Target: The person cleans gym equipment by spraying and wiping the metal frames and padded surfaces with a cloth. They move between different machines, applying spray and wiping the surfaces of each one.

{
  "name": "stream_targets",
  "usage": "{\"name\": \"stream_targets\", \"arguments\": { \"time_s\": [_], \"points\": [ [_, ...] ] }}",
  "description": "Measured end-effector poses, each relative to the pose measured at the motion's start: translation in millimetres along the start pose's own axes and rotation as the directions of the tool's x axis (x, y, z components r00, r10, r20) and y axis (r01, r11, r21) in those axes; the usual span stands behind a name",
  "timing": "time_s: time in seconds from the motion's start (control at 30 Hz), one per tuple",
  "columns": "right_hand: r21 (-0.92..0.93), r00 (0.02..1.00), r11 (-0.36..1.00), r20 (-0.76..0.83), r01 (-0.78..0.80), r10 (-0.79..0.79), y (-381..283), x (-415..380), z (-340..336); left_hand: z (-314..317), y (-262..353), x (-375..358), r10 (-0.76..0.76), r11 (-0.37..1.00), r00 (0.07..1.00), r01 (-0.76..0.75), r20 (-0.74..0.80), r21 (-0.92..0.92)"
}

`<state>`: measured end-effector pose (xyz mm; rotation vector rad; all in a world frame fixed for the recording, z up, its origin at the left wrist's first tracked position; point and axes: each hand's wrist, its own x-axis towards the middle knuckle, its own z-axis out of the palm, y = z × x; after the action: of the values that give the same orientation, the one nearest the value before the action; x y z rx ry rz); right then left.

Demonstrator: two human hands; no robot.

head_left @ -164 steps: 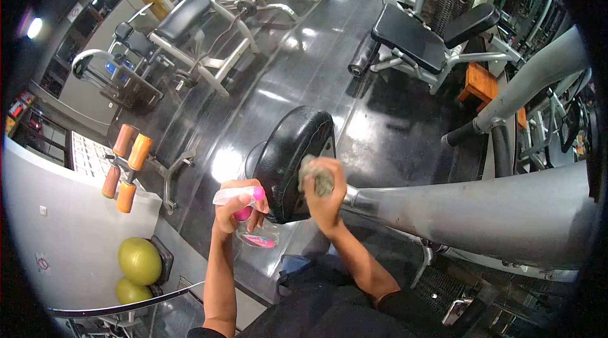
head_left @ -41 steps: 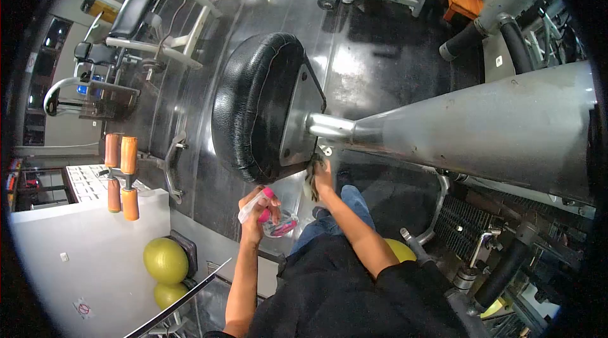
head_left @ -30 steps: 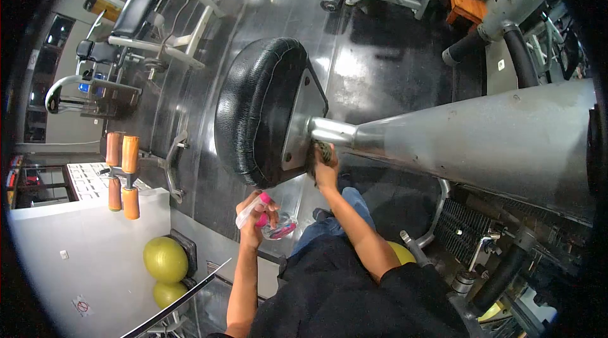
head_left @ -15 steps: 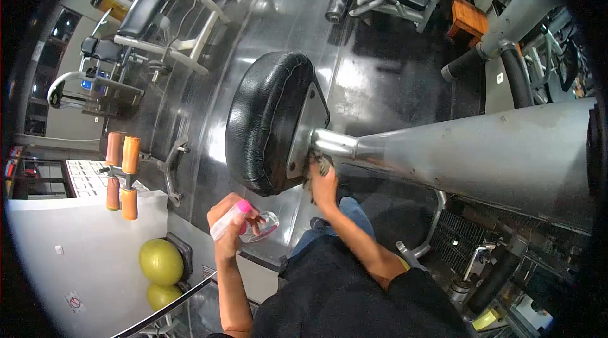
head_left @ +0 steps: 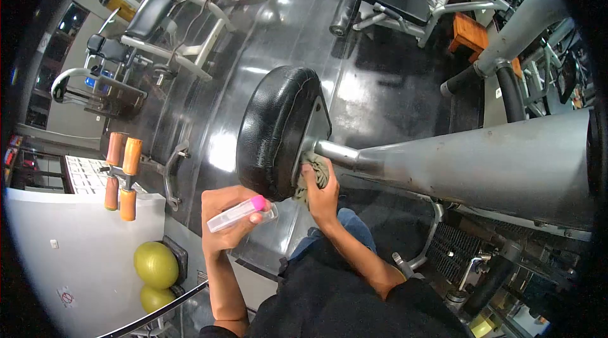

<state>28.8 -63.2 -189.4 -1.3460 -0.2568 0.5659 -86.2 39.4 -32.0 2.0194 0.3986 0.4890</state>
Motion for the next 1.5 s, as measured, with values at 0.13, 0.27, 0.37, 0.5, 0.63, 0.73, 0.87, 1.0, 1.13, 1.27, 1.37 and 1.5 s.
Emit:
{"name": "stream_targets", "arguments": {
  "time_s": [0.13, 0.27, 0.37, 0.5, 0.63, 0.73, 0.87, 1.0, 1.13, 1.27, 1.37, 1.5],
  "points": [
    [-0.123, 0.985, 0.978, -0.011, 0.170, -0.173, -32, 27, 6, -5, 3, 17, 0.111, 0.986, 0.993, -0.116, 0.051, 0.122],
    [-0.235, 0.964, 0.952, -0.129, 0.198, -0.233, -12, 86, 3, -6, 12, 30, 0.134, 0.988, 0.985, -0.141, 0.105, 0.060],
    [-0.264, 0.990, 0.961, -0.090, 0.082, -0.109, -25, 70, 4, -4, 8, 41, 0.087, 0.996, 0.985, -0.085, 0.150, -0.019],
    [-0.358, 0.990, 0.924, 0.071, 0.136, -0.118, -9, 21, -7, -5, -3, 44, 0.014, 0.978, 0.986, 0.021, 0.168, -0.207],
    [-0.478, 0.994, 0.878, 0.091, -0.005, 0.055, -27, 50, -11, -7, -17, 40, 0.010, 0.957, 0.989, 0.034, 0.150, -0.289],
    [-0.440, 0.988, 0.890, 0.038, -0.119, 0.151, -12, 104, -17, -8, -21, 39, 0.070, 0.960, 0.987, -0.028, 0.146, -0.277],
    [-0.475, 0.989, 0.870, -0.001, -0.132, 0.150, -17, 113, -14, -3, -21, 37, 0.093, 0.950, 0.993, -0.068, 0.070, -0.304],
    [-0.527, 0.990, 0.848, 0.085, -0.050, 0.111, -41, 75, -13, -3, -20, 40, 0.054, 0.952, 0.998, -0.041, 0.031, -0.305],
    [-0.600, 0.996, 0.796, 0.080, 0.078, -0.038, -28, 113, -13, -6, -18, 43, 0.050, 0.968, 0.997, -0.034, 0.061, -0.248],
    [-0.713, 0.998, 0.701, 0.025, -0.027, 0.064, -23, 150, -11, -5, -21, 44, 0.070, 0.964, 0.997, -0.058, 0.037, -0.260],
    [-0.799, 0.983, 0.583, -0.053, -0.146, 0.174, 5, 161, -11, -5, -21, 44, 0.074, 0.960, 0.997, -0.062, 0.033, -0.274],
    [-0.806, 0.969, 0.557, -0.082, -0.202, 0.233, 35, 174, -16, -3, -21, 44, 0.065, 0.953, 0.998, -0.061, 0.003, -0.298]
  ]
}}
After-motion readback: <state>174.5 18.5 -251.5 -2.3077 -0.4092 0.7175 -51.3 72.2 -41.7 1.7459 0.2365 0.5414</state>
